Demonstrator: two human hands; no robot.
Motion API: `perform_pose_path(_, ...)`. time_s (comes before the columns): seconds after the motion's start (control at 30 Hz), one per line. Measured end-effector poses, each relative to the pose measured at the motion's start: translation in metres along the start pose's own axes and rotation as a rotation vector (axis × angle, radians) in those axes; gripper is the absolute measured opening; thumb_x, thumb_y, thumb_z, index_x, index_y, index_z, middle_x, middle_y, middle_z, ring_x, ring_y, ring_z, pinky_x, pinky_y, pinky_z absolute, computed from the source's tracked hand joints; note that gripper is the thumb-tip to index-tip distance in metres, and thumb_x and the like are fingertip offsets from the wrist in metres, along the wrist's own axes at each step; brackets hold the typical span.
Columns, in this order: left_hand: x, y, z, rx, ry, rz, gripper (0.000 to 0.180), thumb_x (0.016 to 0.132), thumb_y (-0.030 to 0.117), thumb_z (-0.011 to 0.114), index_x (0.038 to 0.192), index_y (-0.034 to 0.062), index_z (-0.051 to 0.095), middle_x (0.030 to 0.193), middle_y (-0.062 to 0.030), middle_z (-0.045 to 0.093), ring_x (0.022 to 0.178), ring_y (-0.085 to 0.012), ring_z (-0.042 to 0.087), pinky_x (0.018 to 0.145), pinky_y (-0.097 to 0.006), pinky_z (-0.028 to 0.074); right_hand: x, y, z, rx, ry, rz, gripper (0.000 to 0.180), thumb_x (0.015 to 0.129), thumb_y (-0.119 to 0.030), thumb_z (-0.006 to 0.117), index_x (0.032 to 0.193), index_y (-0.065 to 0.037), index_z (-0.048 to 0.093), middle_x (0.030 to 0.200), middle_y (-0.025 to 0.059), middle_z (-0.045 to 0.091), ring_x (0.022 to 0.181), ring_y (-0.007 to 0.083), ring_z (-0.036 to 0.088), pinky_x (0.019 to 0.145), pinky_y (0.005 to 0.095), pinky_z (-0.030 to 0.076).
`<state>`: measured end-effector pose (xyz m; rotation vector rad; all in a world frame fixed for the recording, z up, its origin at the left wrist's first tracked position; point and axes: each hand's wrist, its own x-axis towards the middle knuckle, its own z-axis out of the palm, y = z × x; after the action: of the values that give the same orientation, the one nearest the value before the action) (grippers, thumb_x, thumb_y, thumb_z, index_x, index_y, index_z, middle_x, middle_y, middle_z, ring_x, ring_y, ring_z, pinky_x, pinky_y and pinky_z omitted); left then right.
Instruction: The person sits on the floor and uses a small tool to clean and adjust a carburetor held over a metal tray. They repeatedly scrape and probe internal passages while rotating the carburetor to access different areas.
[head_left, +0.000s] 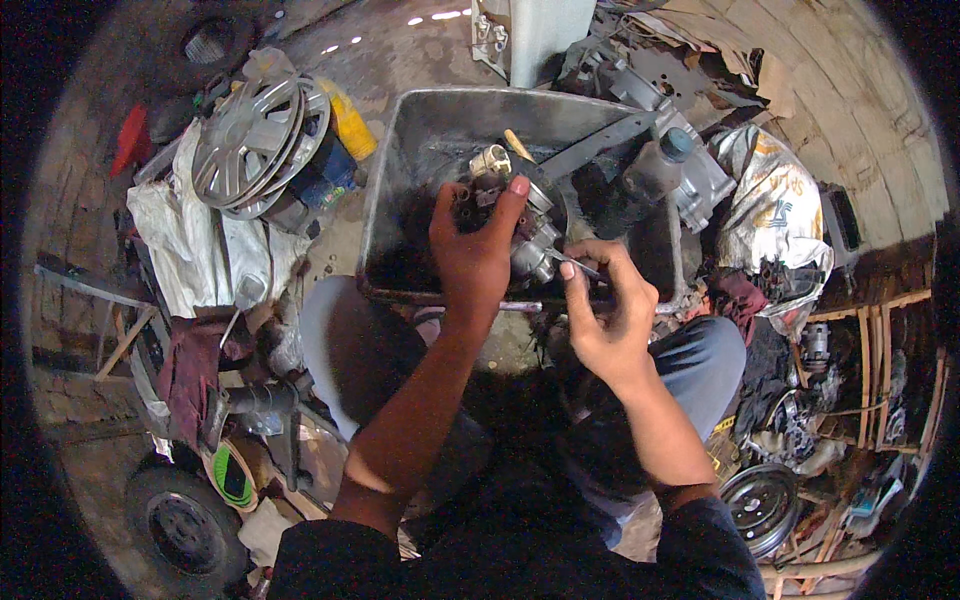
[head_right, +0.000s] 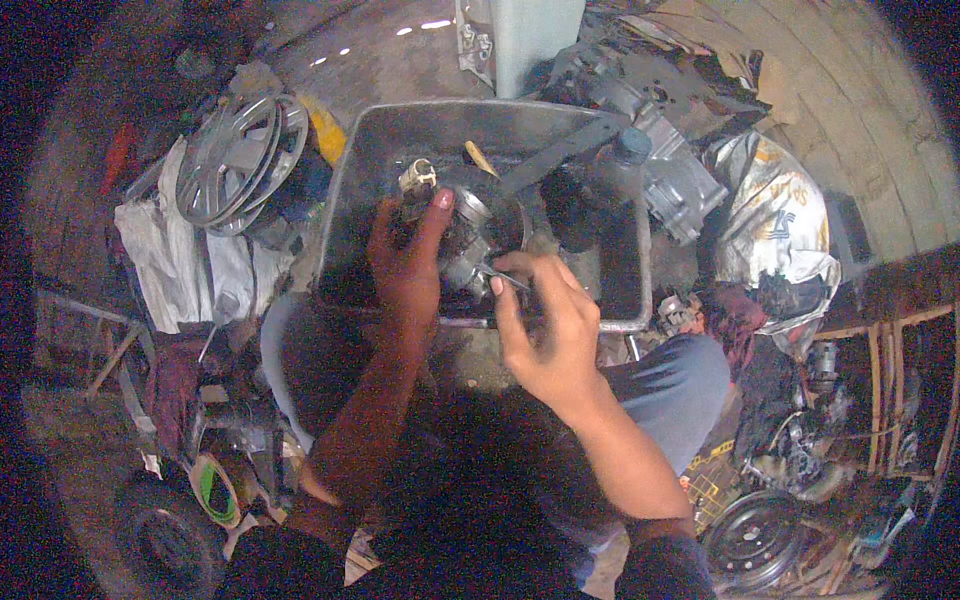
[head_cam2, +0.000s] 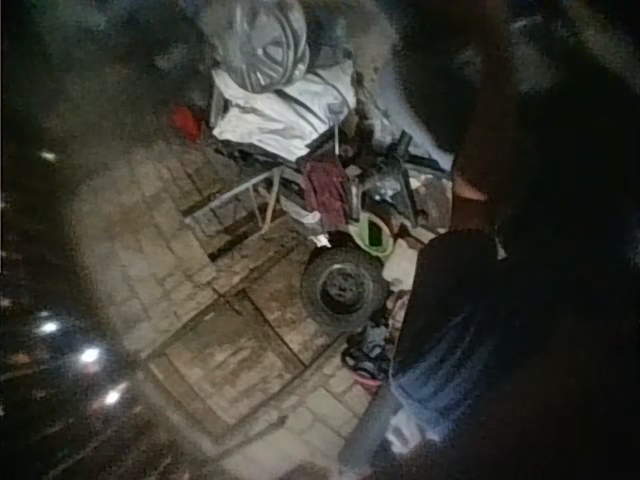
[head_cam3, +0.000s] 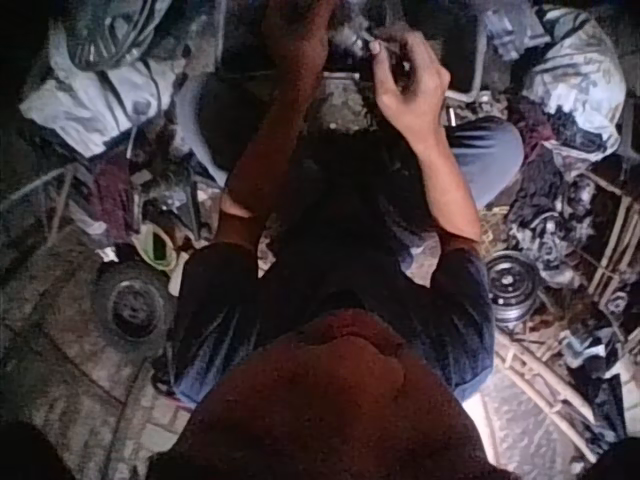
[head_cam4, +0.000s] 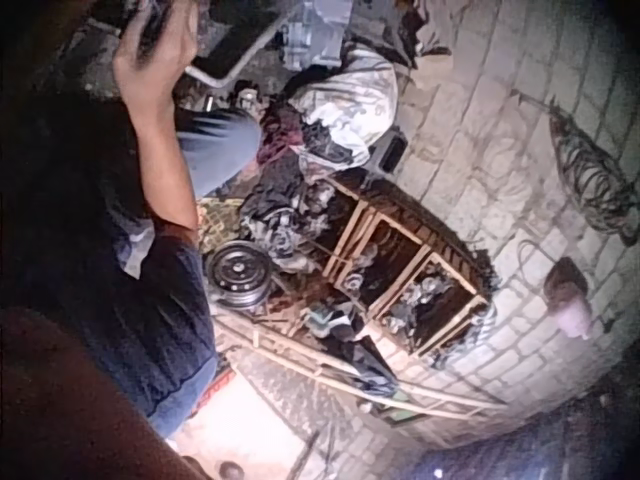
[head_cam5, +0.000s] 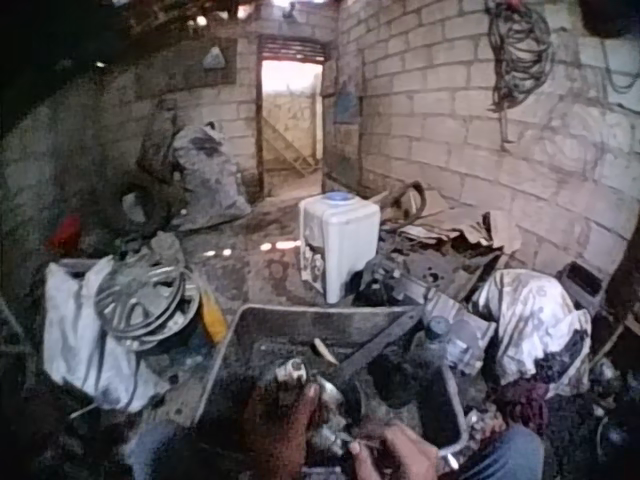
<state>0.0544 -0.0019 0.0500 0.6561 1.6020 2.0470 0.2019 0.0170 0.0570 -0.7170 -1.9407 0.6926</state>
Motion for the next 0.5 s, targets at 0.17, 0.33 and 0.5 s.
perform_pose_path(0.17, 0.006, -0.008, 0.003, -0.062, -0.044, 0.018, 0.027, 0.087, 0.02, 0.084, 0.099, 0.0027, 0.068, 0.09, -0.0028, 0.071, 0.078, -0.0071, 0.061, 0.072, -0.025, 0.05, 0.001, 0.003, 0.004, -0.107, -0.024, -0.195, 0.014, 0.084, 0.006, 0.07, 0.097, 0.003, 0.068, 0.087, 0.0173, 0.069, 0.076, 0.0336, 0.066, 0.068, 0.0398, 0.051)
perform_pose_path(0.33, 0.005, -0.005, 0.003, -0.144, -0.089, -0.039, 0.025, 0.084, 0.016, 0.086, 0.095, 0.0025, 0.068, 0.087, -0.0015, 0.071, 0.075, -0.0061, 0.062, 0.069, -0.025, 0.05, 0.007, 0.009, 0.012, -0.165, 0.025, -0.269, 0.013, 0.083, 0.01, 0.07, 0.095, 0.005, 0.068, 0.083, 0.0155, 0.068, 0.068, 0.0271, 0.061, 0.062, 0.0354, 0.047)
perform_pose_path(0.5, 0.006, -0.011, 0.001, -0.096, -0.075, 0.02, 0.026, 0.083, 0.015, 0.088, 0.093, 0.003, 0.068, 0.082, -0.0006, 0.071, 0.069, -0.0054, 0.061, 0.062, -0.025, 0.049, 0.003, 0.007, 0.018, -0.21, 0.009, -0.288, 0.013, 0.082, 0.011, 0.069, 0.094, 0.006, 0.068, 0.083, 0.0159, 0.067, 0.068, 0.0276, 0.06, 0.061, 0.0364, 0.046)
